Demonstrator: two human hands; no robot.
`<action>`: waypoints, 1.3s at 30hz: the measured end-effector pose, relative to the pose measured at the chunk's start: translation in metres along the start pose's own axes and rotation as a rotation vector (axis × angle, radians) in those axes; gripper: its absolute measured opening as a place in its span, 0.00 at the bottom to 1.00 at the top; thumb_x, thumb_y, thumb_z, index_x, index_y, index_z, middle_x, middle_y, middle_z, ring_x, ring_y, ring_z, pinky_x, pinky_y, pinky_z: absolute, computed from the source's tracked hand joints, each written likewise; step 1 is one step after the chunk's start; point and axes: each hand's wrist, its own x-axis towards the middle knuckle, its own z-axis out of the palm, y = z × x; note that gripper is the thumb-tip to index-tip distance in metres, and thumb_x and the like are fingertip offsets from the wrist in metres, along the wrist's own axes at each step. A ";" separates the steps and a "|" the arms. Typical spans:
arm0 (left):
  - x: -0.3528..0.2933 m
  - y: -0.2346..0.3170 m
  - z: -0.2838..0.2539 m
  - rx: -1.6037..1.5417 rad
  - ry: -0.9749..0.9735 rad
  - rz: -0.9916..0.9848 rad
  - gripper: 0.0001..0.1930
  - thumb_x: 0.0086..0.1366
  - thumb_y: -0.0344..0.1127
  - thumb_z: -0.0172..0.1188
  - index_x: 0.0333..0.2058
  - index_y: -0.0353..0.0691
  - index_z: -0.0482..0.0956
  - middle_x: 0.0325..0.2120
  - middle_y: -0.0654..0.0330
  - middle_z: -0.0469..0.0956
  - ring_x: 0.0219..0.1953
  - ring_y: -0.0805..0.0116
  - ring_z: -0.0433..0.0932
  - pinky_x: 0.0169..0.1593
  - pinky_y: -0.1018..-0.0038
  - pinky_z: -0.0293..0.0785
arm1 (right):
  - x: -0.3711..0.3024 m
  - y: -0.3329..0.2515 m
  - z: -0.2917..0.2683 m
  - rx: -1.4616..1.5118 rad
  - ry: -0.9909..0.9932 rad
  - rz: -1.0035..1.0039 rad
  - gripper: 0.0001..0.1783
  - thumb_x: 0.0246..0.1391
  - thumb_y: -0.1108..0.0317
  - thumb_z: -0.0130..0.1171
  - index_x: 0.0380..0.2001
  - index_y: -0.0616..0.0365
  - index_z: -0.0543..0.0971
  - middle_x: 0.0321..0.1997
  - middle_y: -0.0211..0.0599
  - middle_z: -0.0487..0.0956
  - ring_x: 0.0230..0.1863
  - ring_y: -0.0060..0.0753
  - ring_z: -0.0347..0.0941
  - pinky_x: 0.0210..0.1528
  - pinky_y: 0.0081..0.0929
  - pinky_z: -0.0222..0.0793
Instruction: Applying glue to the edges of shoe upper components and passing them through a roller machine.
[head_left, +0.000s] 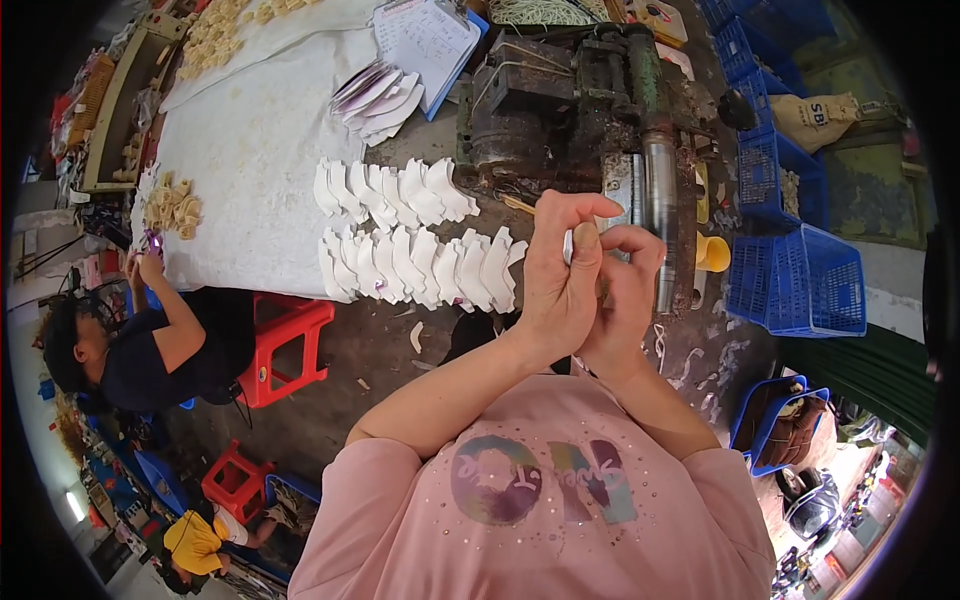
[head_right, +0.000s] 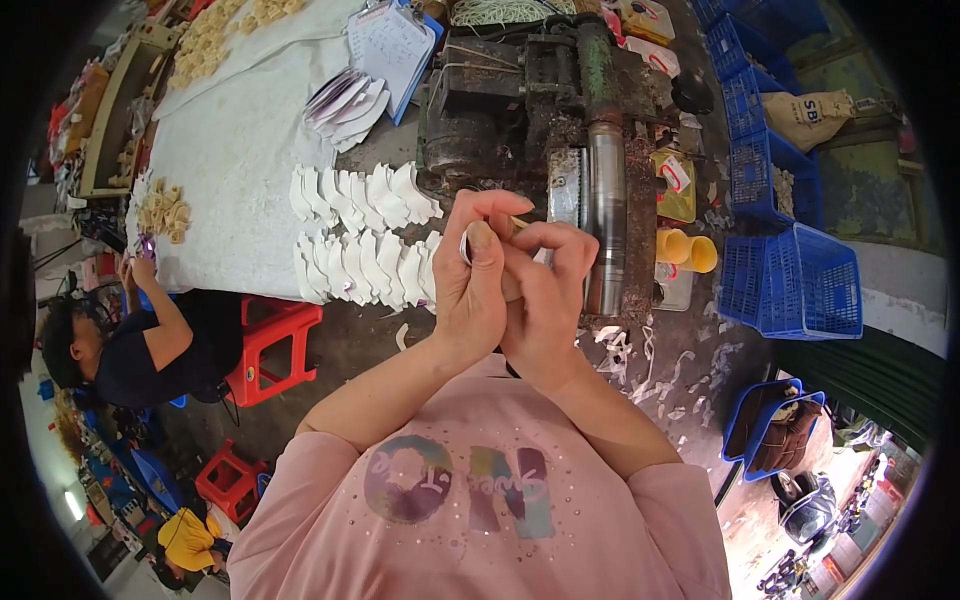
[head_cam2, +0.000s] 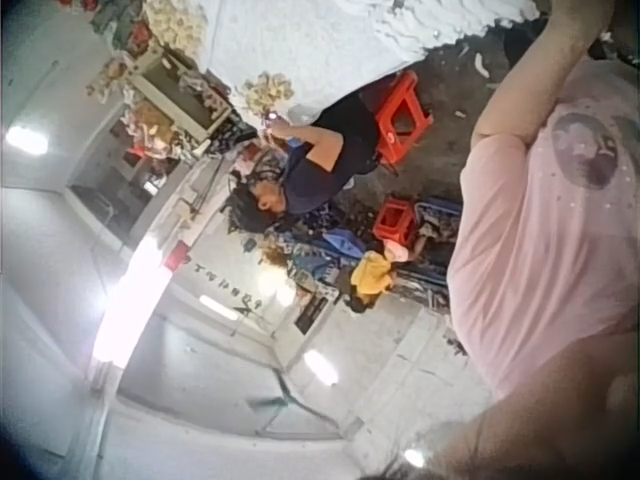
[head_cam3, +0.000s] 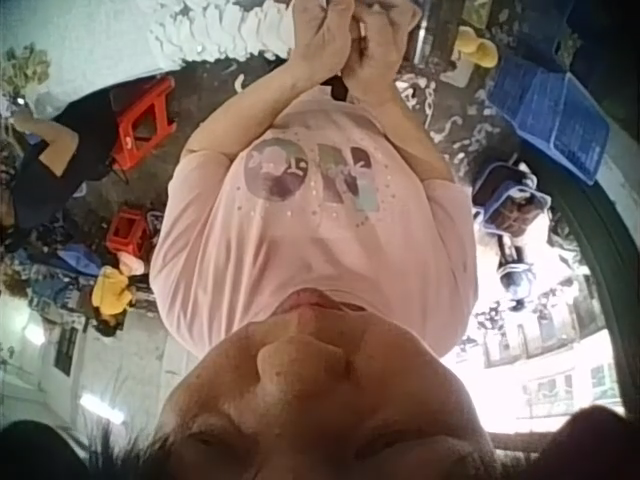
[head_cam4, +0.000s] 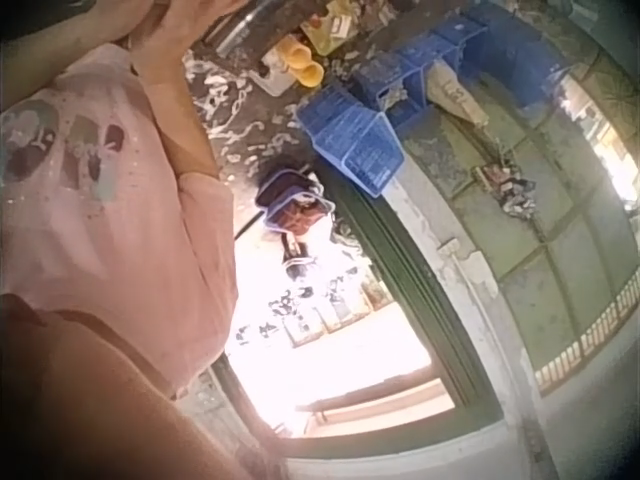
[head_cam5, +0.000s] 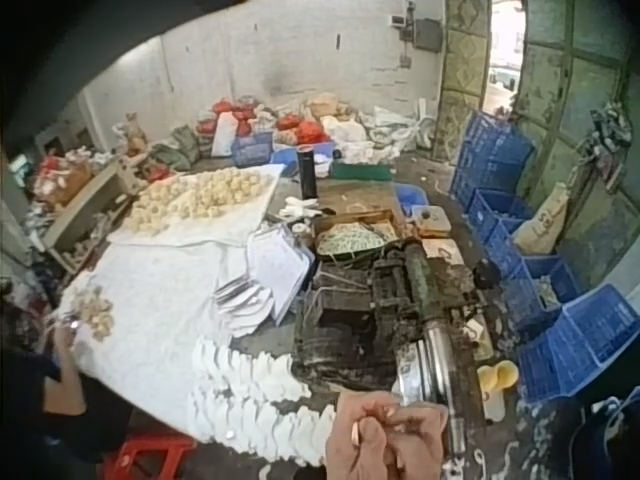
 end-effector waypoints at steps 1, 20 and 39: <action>-0.001 0.001 0.002 -0.038 -0.009 -0.048 0.18 0.71 0.47 0.37 0.38 0.37 0.69 0.28 0.66 0.64 0.29 0.80 0.60 0.34 0.82 0.59 | -0.002 0.002 -0.001 0.082 0.019 0.086 0.11 0.44 0.76 0.58 0.34 0.59 0.73 0.42 0.42 0.68 0.44 0.42 0.61 0.47 0.33 0.57; 0.011 -0.037 0.010 0.460 -0.328 -0.220 0.07 0.59 0.30 0.55 0.37 0.39 0.77 0.25 0.58 0.76 0.25 0.67 0.73 0.33 0.73 0.70 | 0.049 0.087 -0.119 -0.251 -0.534 0.469 0.03 0.44 0.75 0.54 0.26 0.60 0.73 0.26 0.42 0.75 0.32 0.43 0.72 0.35 0.38 0.63; -0.023 -0.077 -0.253 1.294 0.291 -0.050 0.06 0.50 0.28 0.63 0.29 0.39 0.76 0.25 0.56 0.74 0.27 0.57 0.75 0.30 0.67 0.70 | 0.036 -0.008 -0.003 0.112 -0.443 0.187 0.11 0.44 0.81 0.55 0.34 0.61 0.74 0.37 0.38 0.73 0.39 0.34 0.69 0.42 0.25 0.65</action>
